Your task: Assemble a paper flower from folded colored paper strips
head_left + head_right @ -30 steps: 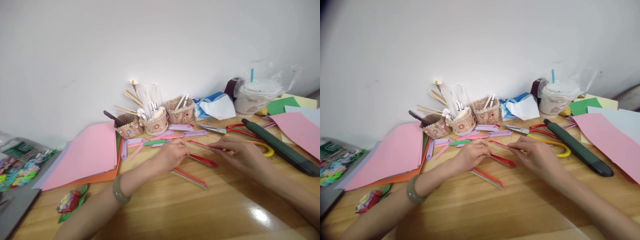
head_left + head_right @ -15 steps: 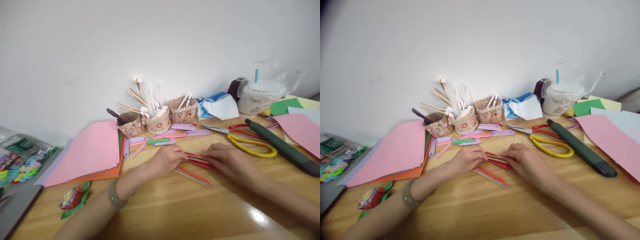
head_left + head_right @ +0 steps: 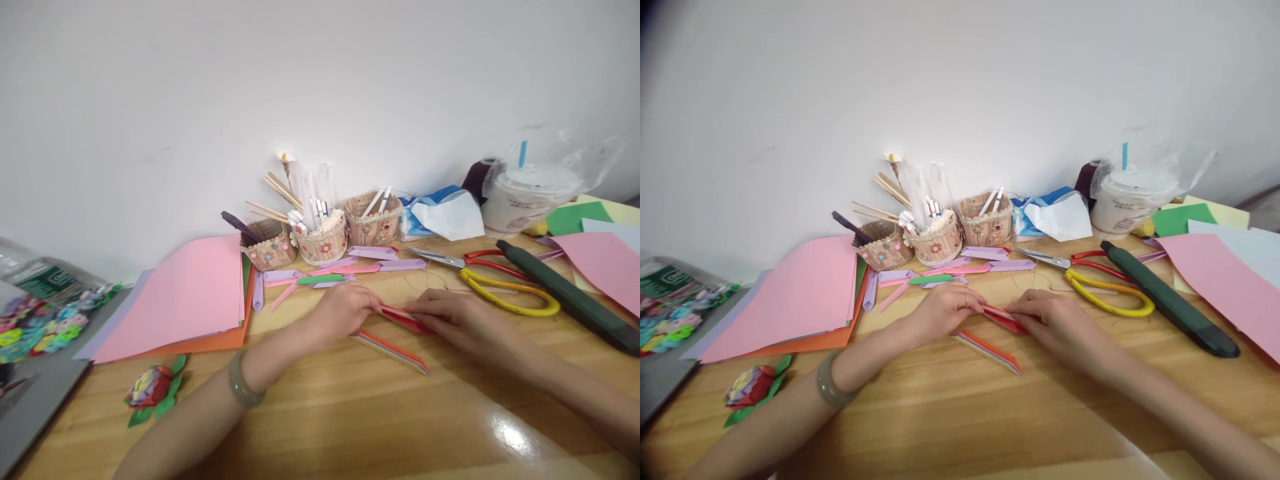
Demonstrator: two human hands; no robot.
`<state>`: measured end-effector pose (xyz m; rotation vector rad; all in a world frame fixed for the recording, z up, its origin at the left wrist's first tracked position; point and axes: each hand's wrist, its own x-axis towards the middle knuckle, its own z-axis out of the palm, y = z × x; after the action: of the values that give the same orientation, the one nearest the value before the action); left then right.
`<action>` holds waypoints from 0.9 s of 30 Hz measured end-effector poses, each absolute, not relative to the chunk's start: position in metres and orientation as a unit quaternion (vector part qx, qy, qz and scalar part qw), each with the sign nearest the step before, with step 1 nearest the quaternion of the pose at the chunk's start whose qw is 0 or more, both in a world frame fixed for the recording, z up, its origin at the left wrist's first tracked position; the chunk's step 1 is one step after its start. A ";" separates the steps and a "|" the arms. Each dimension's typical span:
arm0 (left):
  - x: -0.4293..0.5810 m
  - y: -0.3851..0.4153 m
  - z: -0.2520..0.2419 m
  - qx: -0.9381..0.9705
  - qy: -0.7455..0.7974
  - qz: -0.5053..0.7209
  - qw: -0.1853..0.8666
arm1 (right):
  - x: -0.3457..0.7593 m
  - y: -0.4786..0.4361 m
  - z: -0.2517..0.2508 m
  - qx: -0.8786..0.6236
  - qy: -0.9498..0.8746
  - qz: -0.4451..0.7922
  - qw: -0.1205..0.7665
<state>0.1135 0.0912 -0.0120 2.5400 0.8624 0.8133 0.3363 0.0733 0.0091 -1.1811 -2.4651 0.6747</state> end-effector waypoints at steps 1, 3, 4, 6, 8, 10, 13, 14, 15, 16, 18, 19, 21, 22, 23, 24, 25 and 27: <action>0.115 0.092 -0.011 0.892 0.308 0.287 0.166 | 0.335 0.073 0.009 -0.417 -0.867 0.224 0.157; 0.117 0.092 -0.010 0.890 0.315 0.288 0.163 | 0.333 0.069 0.010 -0.429 -0.872 0.185 0.149; 0.118 0.092 -0.010 0.889 0.317 0.287 0.162 | 0.331 0.067 0.010 -0.435 -0.875 0.160 0.144; 0.119 0.092 -0.010 0.887 0.322 0.288 0.163 | 0.327 0.060 0.010 -0.441 -0.881 0.105 0.134; 0.118 0.091 -0.012 0.884 0.328 0.289 0.166 | 0.323 0.055 0.008 -0.443 -0.887 0.055 0.118; 0.117 0.090 -0.013 0.881 0.332 0.292 0.170 | 0.320 0.051 0.004 -0.444 -0.889 0.018 0.112; 0.116 0.089 -0.016 0.876 0.334 0.298 0.180 | 0.320 0.049 -0.004 -0.436 -0.891 -0.003 0.127; 0.116 0.088 -0.017 0.875 0.333 0.299 0.184 | 0.320 0.049 -0.005 -0.431 -0.892 -0.002 0.135; 0.115 0.088 -0.017 0.874 0.332 0.300 0.189 | 0.321 0.050 -0.007 -0.427 -0.893 -0.002 0.142; 0.115 0.089 -0.016 0.874 0.330 0.301 0.194 | 0.321 0.050 -0.008 -0.423 -0.894 -0.003 0.149; 0.113 0.090 -0.013 0.874 0.325 0.298 0.204 | 0.322 0.051 -0.008 -0.417 -0.894 -0.007 0.160; 0.112 0.090 -0.011 0.875 0.323 0.295 0.208 | 0.322 0.051 -0.008 -0.417 -0.894 -0.010 0.165; 0.108 0.089 -0.006 0.874 0.323 0.298 0.208 | 0.322 0.051 -0.008 -0.416 -0.893 -0.014 0.171; 0.106 0.087 -0.003 0.872 0.325 0.304 0.202 | 0.322 0.051 -0.008 -0.415 -0.893 -0.015 0.173; 0.103 0.085 0.000 0.867 0.328 0.323 0.189 | 0.322 0.051 -0.008 -0.413 -0.894 -0.015 0.176; 0.101 0.082 0.002 0.862 0.324 0.348 0.175 | 0.322 0.050 -0.008 -0.411 -0.894 -0.015 0.179; 0.098 0.078 0.004 0.867 0.315 0.349 0.166 | 0.322 0.050 -0.009 -0.409 -0.894 -0.015 0.183; 0.093 0.069 0.006 0.896 0.283 0.315 0.135 | 0.322 0.050 -0.009 -0.403 -0.895 -0.015 0.190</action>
<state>0.0932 0.0693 0.0062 2.5943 0.8202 0.9133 0.3220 0.0498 -0.0094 -1.1337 -2.5154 -0.0418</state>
